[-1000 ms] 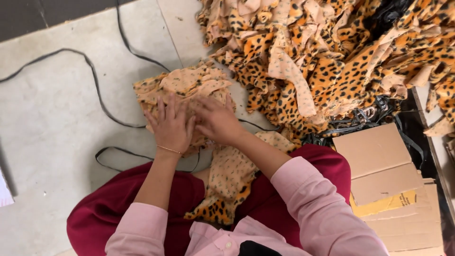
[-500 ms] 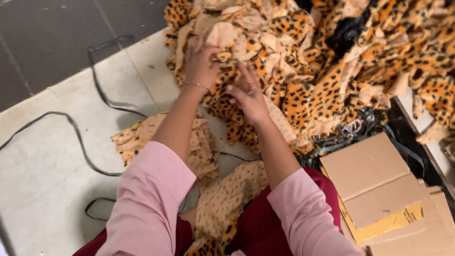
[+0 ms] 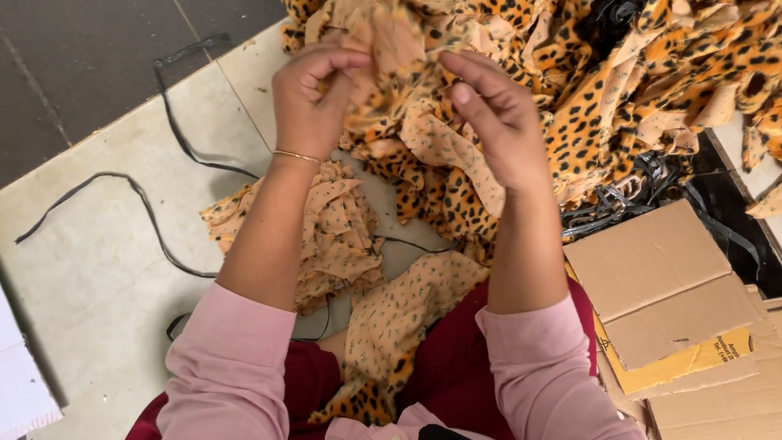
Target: The person sits on the floor and folds a piece of leopard-print fabric over a cardboard template. They then use scissors to cut the fabric along the template's edge to create a shaped piece.
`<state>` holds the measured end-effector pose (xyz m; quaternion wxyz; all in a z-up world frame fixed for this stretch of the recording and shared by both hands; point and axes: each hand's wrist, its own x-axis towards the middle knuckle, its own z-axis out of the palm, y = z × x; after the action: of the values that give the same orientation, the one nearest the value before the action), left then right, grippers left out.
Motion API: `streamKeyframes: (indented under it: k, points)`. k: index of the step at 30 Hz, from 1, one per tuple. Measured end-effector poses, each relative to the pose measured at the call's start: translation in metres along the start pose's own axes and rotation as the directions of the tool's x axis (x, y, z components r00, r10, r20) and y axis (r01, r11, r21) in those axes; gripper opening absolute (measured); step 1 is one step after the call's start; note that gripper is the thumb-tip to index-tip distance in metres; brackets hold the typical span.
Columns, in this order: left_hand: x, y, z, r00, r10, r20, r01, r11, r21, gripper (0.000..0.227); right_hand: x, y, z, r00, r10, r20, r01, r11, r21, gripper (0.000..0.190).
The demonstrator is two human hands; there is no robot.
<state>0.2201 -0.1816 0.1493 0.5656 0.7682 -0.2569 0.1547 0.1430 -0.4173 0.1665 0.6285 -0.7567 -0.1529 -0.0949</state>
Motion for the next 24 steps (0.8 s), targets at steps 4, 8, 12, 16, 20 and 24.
streamKeyframes:
  k: [4, 8, 12, 16, 20, 24]
  points:
    - [-0.015, 0.014, 0.001, 0.999, 0.039, -0.022, -0.035, 0.990, 0.139, 0.023, -0.010, -0.035, -0.008, 0.999, 0.034, 0.028, -0.035, 0.999, 0.017, 0.031]
    - [-0.039, 0.018, 0.005, 0.991, -0.123, 0.042, 0.120, 0.990, 0.076, 0.032, -0.010, -0.023, -0.002, 0.993, 0.114, 0.009, -0.104, 0.930, -0.352, 0.043]
    - [-0.061, 0.026, 0.002, 0.977, -0.189, 0.094, 0.183, 0.981, 0.069, 0.033, -0.010, -0.014, 0.021, 0.952, 0.304, 0.034, -0.272, 0.893, -0.359, 0.062]
    - [-0.069, 0.048, -0.024, 0.961, -0.183, 0.209, 0.168, 0.982, 0.091, 0.034, -0.013, -0.015, 0.040, 0.969, 0.089, 0.231, -0.052, 0.986, -0.162, 0.073]
    - [-0.087, 0.071, -0.060, 0.933, -0.259, 0.249, 0.237, 0.965, 0.114, 0.055, -0.013, -0.033, 0.079, 0.942, -0.041, 0.332, 0.117, 0.970, -0.211, 0.041]
    - [-0.118, 0.067, -0.096, 0.950, -0.266, 0.165, 0.252, 0.962, 0.103, 0.050, -0.022, -0.054, 0.108, 0.934, -0.005, 0.357, 0.072, 0.982, -0.174, 0.012]
